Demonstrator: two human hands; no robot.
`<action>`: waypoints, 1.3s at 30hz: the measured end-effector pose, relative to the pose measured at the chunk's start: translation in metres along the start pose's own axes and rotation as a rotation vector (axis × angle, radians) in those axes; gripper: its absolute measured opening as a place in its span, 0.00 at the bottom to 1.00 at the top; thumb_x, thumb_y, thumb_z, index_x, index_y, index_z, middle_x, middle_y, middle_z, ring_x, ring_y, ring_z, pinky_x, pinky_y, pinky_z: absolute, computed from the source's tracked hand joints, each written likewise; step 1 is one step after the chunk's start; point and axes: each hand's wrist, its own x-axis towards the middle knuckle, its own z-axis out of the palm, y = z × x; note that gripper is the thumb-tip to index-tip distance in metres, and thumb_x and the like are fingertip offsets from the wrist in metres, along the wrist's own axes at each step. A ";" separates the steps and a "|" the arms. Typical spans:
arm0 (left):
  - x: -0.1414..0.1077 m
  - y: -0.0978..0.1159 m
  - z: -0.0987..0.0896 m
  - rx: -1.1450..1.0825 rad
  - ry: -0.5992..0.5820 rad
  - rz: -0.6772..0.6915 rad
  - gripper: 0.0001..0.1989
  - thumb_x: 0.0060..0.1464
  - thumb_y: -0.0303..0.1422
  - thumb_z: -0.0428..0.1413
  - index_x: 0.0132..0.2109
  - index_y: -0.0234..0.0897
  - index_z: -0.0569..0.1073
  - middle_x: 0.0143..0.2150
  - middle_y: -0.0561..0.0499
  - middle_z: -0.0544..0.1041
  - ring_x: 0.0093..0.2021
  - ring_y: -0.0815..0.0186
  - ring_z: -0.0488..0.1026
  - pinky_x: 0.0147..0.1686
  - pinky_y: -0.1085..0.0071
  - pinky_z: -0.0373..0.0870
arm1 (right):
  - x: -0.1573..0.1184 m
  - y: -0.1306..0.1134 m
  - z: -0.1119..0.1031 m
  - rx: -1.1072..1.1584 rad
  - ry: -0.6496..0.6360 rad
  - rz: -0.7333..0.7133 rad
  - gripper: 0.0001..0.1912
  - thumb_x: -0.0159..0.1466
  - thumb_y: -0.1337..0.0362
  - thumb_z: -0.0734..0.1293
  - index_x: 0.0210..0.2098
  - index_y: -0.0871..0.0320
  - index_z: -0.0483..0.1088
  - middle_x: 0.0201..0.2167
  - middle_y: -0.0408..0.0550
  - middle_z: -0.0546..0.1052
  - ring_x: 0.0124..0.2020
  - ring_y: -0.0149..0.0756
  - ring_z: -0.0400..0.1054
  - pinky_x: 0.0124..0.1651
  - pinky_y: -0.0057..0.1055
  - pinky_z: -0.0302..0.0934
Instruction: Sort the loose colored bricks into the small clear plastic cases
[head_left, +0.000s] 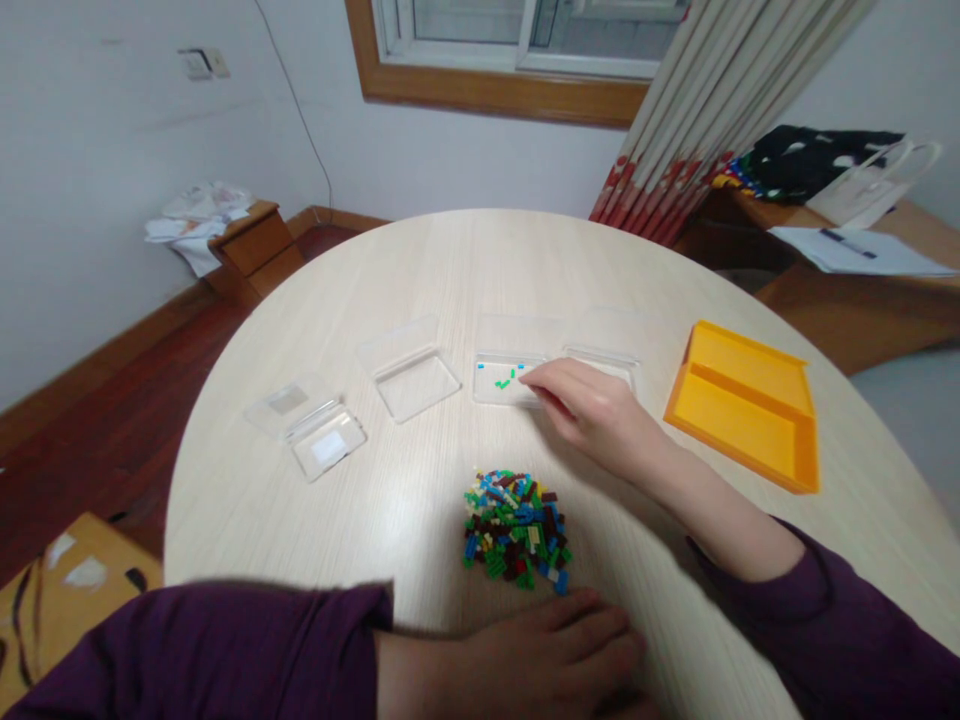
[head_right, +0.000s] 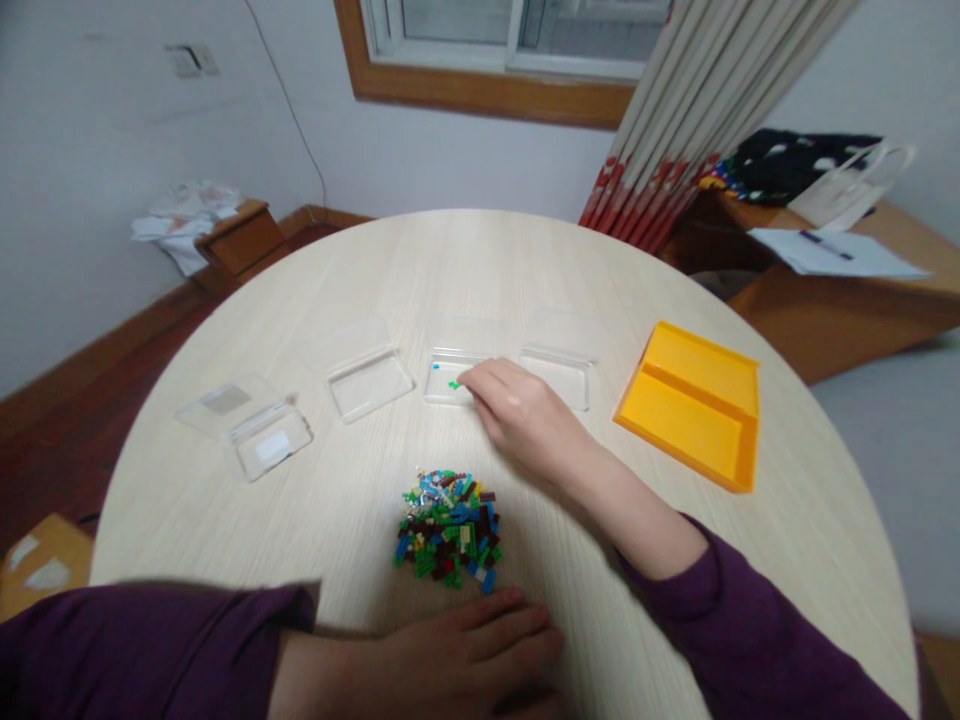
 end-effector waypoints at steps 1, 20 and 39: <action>0.000 0.000 0.000 -0.003 0.001 -0.004 0.10 0.62 0.34 0.50 0.48 0.38 0.71 0.50 0.45 0.73 0.51 0.62 0.71 0.53 0.66 0.65 | -0.007 -0.007 0.000 0.056 0.023 -0.026 0.11 0.63 0.75 0.57 0.40 0.59 0.69 0.36 0.53 0.76 0.38 0.36 0.70 0.40 0.34 0.65; 0.002 0.000 -0.005 -0.038 -0.015 -0.030 0.10 0.62 0.32 0.49 0.48 0.39 0.71 0.50 0.46 0.74 0.52 0.63 0.71 0.55 0.66 0.63 | -0.058 -0.020 0.001 0.152 -0.020 0.043 0.13 0.58 0.76 0.57 0.36 0.55 0.67 0.33 0.46 0.79 0.38 0.35 0.72 0.44 0.37 0.59; 0.000 0.003 0.015 0.000 0.073 -0.045 0.09 0.63 0.34 0.49 0.47 0.40 0.72 0.48 0.48 0.75 0.52 0.64 0.69 0.55 0.66 0.64 | -0.052 -0.021 0.000 0.143 0.054 0.065 0.13 0.57 0.79 0.55 0.31 0.56 0.65 0.30 0.45 0.77 0.37 0.33 0.72 0.42 0.34 0.60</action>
